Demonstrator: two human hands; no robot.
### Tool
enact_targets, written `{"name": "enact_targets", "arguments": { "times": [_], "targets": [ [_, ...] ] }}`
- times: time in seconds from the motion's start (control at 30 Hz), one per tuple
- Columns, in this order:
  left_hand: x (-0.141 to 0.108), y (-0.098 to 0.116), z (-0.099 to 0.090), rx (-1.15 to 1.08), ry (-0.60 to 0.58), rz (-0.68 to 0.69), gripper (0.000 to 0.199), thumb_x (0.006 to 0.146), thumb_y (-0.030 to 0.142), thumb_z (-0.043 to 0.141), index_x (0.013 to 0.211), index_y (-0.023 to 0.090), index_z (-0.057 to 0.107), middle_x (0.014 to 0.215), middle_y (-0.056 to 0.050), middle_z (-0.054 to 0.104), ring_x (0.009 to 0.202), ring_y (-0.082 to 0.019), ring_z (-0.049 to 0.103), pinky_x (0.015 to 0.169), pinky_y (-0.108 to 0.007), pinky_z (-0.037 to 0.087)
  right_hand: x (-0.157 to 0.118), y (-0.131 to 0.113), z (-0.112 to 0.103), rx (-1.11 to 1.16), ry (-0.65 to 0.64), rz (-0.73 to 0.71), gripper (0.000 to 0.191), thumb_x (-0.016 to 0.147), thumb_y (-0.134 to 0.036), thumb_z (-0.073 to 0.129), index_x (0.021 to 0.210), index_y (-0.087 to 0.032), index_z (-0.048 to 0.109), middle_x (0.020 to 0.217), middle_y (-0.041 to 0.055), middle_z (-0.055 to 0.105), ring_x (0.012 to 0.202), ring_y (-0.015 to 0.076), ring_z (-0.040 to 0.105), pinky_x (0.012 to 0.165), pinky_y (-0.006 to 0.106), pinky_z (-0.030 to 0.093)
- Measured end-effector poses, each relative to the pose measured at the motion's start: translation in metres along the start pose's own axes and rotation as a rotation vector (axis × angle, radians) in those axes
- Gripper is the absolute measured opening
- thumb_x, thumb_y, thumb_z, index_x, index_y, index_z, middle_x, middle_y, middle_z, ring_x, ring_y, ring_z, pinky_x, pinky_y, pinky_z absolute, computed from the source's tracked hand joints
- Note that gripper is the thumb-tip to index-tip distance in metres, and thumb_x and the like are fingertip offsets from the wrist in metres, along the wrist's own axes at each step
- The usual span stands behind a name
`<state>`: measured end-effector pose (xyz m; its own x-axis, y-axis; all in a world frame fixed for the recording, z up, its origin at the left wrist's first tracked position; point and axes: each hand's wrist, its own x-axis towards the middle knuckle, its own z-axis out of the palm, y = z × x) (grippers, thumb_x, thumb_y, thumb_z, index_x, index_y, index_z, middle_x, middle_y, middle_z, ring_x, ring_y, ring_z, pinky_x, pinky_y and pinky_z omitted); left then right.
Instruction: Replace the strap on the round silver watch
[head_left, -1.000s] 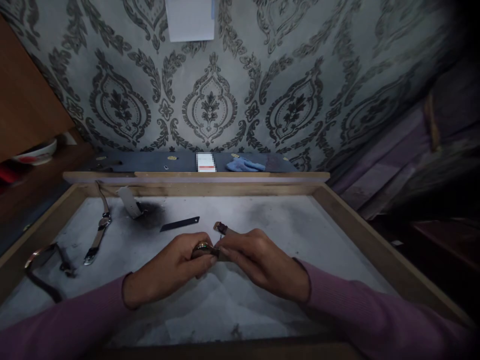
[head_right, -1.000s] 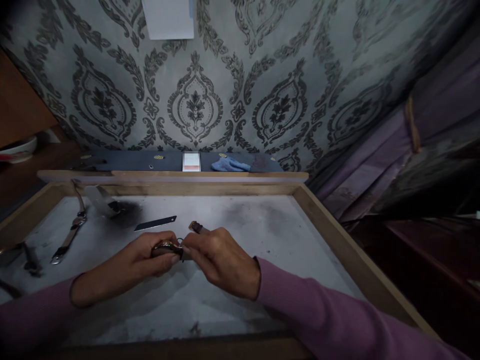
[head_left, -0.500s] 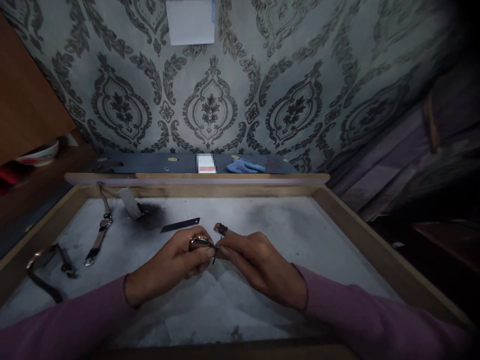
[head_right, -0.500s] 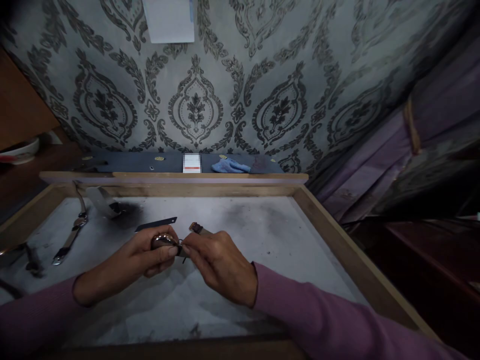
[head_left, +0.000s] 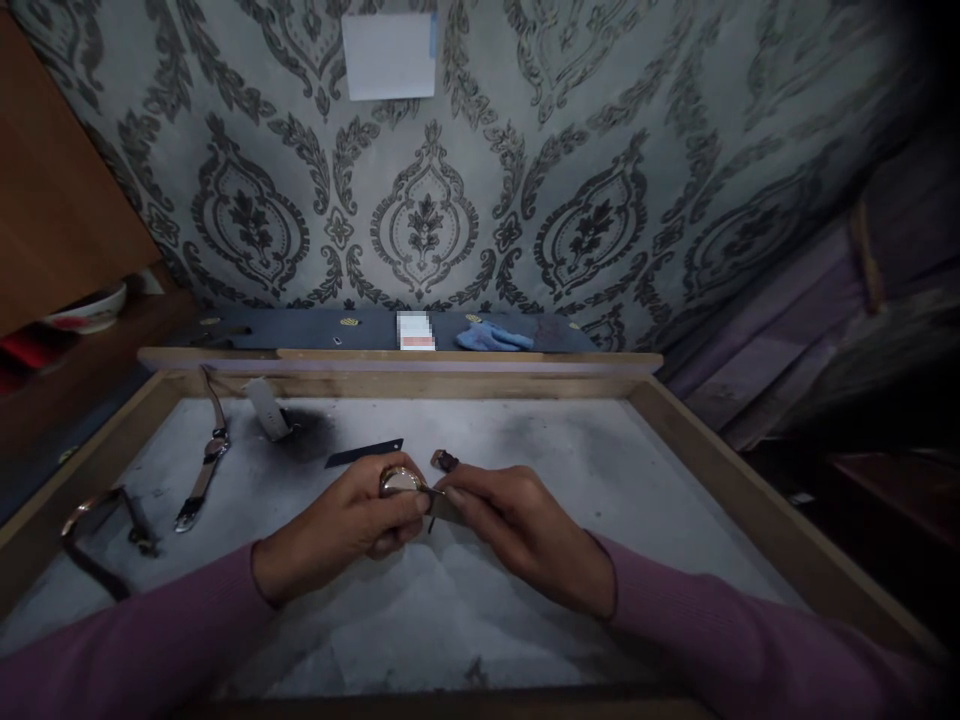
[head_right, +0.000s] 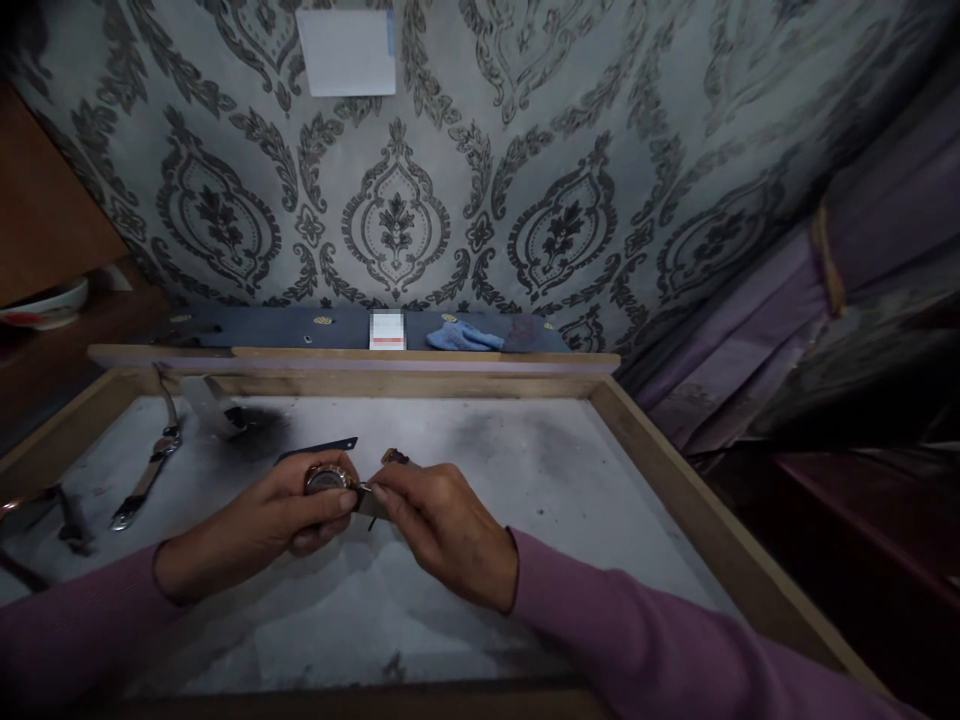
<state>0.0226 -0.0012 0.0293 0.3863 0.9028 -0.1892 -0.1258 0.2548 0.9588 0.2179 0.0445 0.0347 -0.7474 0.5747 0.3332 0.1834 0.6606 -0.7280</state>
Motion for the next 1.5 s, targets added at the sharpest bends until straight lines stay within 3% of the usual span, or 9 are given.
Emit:
{"name": "enact_targets", "arguments": {
  "times": [0.93,1.3,1.5],
  "targets": [
    [-0.0025,0.0056,0.0013,0.219,-0.017,0.061,0.016,0.086,0.031,0.054,0.079,0.019,0.046,0.058,0.008,0.041,0.050,-0.007,0.031,0.047,-0.021,0.024,0.0003,0.0031,-0.0020,0.039,-0.040,0.019,0.030,0.098,-0.024,0.042,0.077,-0.013,0.059,0.060,-0.0037,0.043,0.050,0.0073,0.037,0.049,0.022,0.032],
    [-0.0033,0.0069,0.0036,0.465,0.069,0.134,0.011,0.087,0.026,0.050,0.079,0.020,0.047,0.062,0.006,0.041,0.056,-0.011,0.036,0.052,-0.024,0.028,-0.0001,0.0004,0.0007,0.005,-0.017,0.033,0.029,0.097,-0.023,0.042,0.071,-0.016,0.053,0.056,-0.0053,0.038,0.048,0.0072,0.035,0.046,0.021,0.029],
    [-0.0044,0.0060,0.0047,0.517,0.105,0.142,0.012,0.087,0.025,0.050,0.077,0.020,0.046,0.062,0.006,0.041,0.056,-0.011,0.037,0.053,-0.024,0.029,-0.0005,0.0004,0.0026,-0.015,0.001,0.016,0.024,0.096,-0.018,0.043,0.082,-0.013,0.061,0.059,-0.0035,0.047,0.047,0.0075,0.042,0.047,0.021,0.031]
  ]
}}
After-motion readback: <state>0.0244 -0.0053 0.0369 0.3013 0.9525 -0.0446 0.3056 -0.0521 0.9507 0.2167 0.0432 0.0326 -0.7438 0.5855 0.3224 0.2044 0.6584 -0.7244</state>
